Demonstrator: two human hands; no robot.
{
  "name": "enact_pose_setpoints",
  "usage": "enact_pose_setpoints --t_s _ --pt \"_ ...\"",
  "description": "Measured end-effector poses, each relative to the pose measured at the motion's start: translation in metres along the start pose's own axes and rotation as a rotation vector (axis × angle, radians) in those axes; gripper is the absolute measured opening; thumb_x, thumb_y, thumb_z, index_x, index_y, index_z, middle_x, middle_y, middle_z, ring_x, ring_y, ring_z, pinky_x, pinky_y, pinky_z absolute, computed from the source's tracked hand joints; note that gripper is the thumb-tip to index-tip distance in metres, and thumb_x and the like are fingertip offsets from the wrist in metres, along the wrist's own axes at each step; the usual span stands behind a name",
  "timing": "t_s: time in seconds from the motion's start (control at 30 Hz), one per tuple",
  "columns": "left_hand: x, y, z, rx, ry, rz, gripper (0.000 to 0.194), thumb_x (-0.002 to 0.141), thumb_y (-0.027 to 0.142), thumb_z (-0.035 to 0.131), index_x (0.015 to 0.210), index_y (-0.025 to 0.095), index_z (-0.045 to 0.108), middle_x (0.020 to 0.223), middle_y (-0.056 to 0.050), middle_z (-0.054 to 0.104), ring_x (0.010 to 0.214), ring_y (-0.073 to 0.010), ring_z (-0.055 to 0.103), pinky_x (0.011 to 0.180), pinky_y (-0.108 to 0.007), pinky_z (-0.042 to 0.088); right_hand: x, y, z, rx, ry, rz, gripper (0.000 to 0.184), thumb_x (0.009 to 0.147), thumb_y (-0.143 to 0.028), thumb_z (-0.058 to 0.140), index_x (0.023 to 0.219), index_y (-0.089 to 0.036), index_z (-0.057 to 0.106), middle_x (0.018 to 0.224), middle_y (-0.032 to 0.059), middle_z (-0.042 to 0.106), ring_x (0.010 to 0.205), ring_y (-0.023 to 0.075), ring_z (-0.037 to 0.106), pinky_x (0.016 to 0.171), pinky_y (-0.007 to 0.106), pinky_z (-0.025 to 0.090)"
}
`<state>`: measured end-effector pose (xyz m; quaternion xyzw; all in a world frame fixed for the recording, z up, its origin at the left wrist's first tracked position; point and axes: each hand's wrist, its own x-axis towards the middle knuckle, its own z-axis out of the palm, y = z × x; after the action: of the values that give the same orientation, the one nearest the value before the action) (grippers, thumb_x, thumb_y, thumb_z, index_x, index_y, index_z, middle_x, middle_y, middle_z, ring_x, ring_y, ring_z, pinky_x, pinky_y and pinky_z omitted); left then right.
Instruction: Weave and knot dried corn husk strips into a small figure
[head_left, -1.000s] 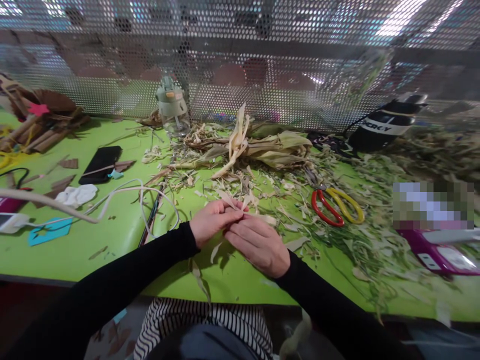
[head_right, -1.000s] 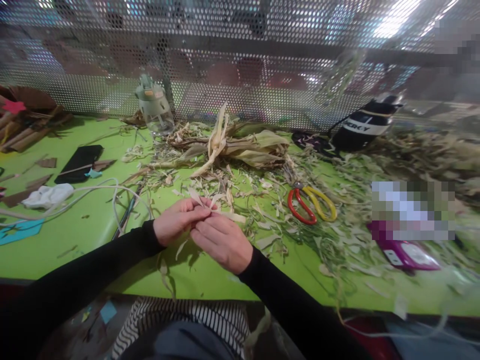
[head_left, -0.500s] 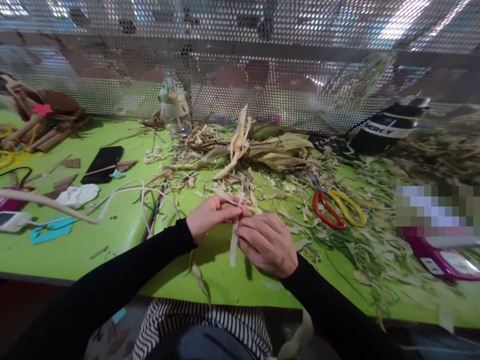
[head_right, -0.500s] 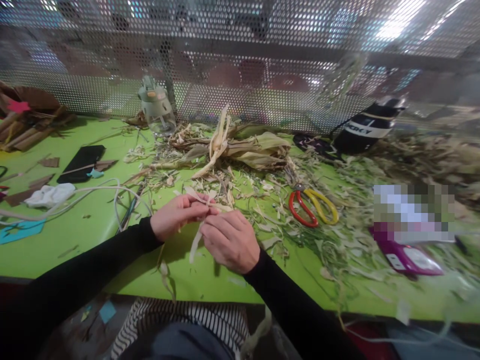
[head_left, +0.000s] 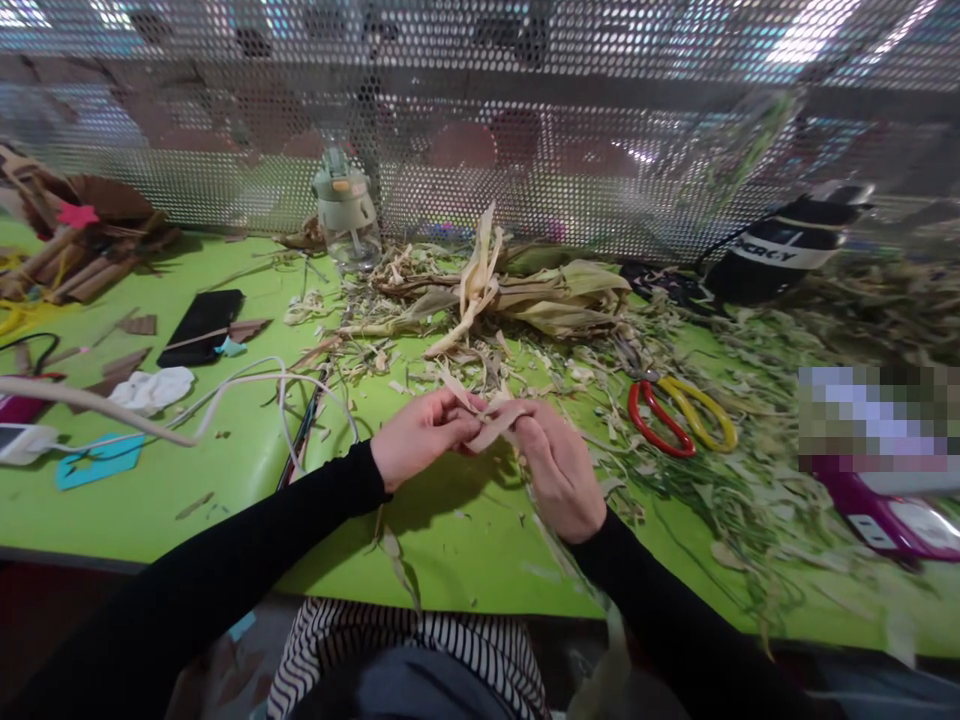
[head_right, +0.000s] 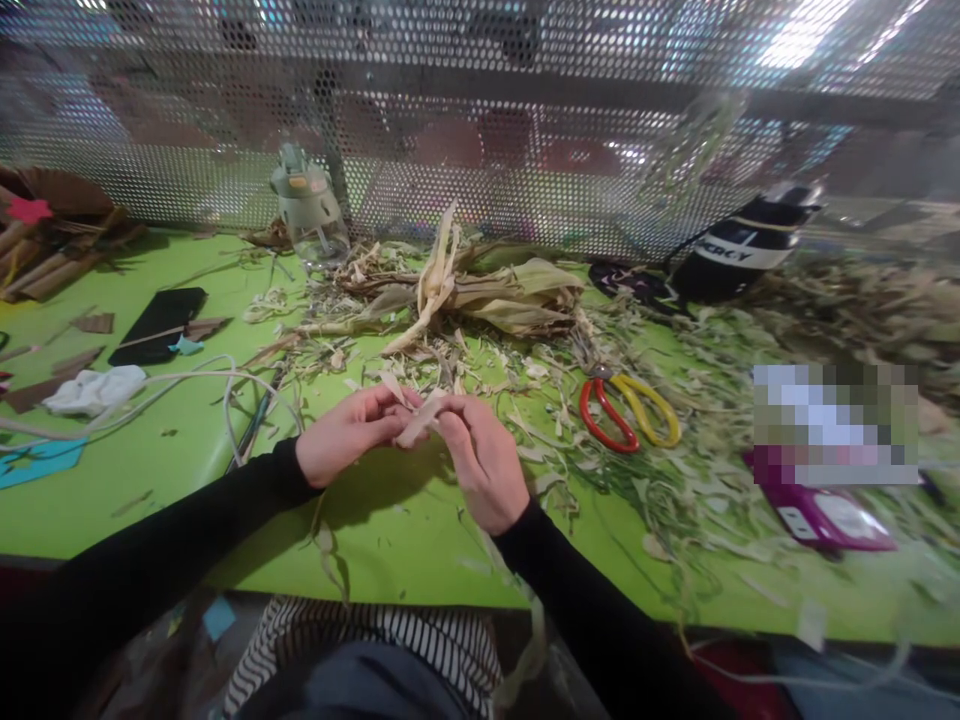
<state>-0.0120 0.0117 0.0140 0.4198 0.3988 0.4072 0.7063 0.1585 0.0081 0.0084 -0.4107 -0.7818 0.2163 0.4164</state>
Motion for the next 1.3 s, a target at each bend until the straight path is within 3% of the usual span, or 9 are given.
enact_pose_setpoints --t_s 0.1,0.27,0.4,0.57,0.77,0.93,1.03,1.3 --pt "0.0 -0.003 0.0 0.046 -0.041 0.01 0.013 0.077 0.017 0.062 0.087 0.012 0.056 0.071 -0.002 0.063 0.063 -0.0083 0.057 0.07 -0.026 0.045 0.0 0.001 0.0 -0.065 0.138 0.021 0.018 0.091 -0.029 0.046 0.102 -0.02 0.056 0.09 0.0057 0.057 0.079 0.0187 0.055 0.066 0.033 0.047" --pt "-0.002 -0.015 0.003 0.179 -0.11 0.003 0.014 0.071 0.021 0.068 0.074 0.013 0.056 0.07 0.0 0.059 0.067 -0.0097 0.055 0.072 -0.026 0.043 0.003 0.004 0.0 -0.087 0.009 -0.019 0.015 0.083 -0.031 0.06 0.093 -0.021 0.066 0.091 0.0063 0.056 0.09 0.0223 0.055 0.078 0.041 0.047" --pt "-0.004 -0.018 0.005 0.209 -0.167 -0.021 0.017 0.07 0.023 0.07 0.077 0.014 0.058 0.069 0.001 0.057 0.065 -0.009 0.052 0.068 -0.024 0.042 0.003 0.009 0.001 0.074 -0.026 0.046 0.007 0.082 -0.026 0.061 0.079 -0.02 0.063 0.083 0.0038 0.06 0.083 0.0183 0.057 0.075 0.035 0.047" --pt "-0.006 -0.014 0.007 0.141 -0.208 -0.053 0.019 0.068 0.025 0.073 0.073 0.012 0.059 0.072 -0.002 0.063 0.067 -0.0097 0.057 0.071 -0.025 0.045 0.002 0.008 0.002 0.117 0.01 0.065 0.008 0.084 -0.023 0.058 0.077 -0.019 0.058 0.081 0.0035 0.059 0.078 0.0155 0.056 0.068 0.029 0.047" --pt "-0.008 -0.017 0.012 0.084 -0.213 -0.103 0.025 0.065 0.03 0.076 0.068 0.011 0.059 0.064 -0.002 0.062 0.064 -0.0106 0.058 0.07 -0.027 0.047 0.0 0.006 0.007 0.125 0.037 0.042 0.009 0.083 -0.023 0.059 0.075 -0.019 0.057 0.082 0.0037 0.059 0.078 0.0157 0.057 0.07 0.029 0.048" --pt "-0.008 -0.013 0.011 0.066 -0.147 -0.067 0.015 0.066 0.017 0.07 0.074 0.013 0.058 0.067 0.0 0.062 0.063 -0.009 0.057 0.071 -0.025 0.046 -0.001 0.012 0.008 0.259 0.046 0.172 0.009 0.084 -0.029 0.058 0.08 -0.02 0.057 0.073 -0.0003 0.057 0.061 0.0121 0.052 0.059 0.026 0.046" --pt "-0.008 -0.011 0.009 0.042 -0.111 -0.042 0.01 0.071 0.019 0.064 0.078 0.014 0.059 0.072 -0.001 0.063 0.066 -0.0092 0.058 0.073 -0.025 0.046 -0.001 0.012 0.007 0.3 0.026 0.193 0.011 0.085 -0.031 0.057 0.081 -0.02 0.057 0.07 -0.0009 0.057 0.059 0.012 0.052 0.057 0.025 0.046" --pt "-0.008 -0.017 0.01 0.273 -0.128 -0.011 0.015 0.076 0.026 0.064 0.071 0.012 0.06 0.066 -0.001 0.062 0.059 -0.0076 0.055 0.061 -0.021 0.044 -0.001 0.007 0.008 0.241 -0.013 0.214 0.012 0.085 -0.03 0.056 0.08 -0.019 0.057 0.07 -0.0005 0.058 0.06 0.0116 0.054 0.055 0.023 0.046"
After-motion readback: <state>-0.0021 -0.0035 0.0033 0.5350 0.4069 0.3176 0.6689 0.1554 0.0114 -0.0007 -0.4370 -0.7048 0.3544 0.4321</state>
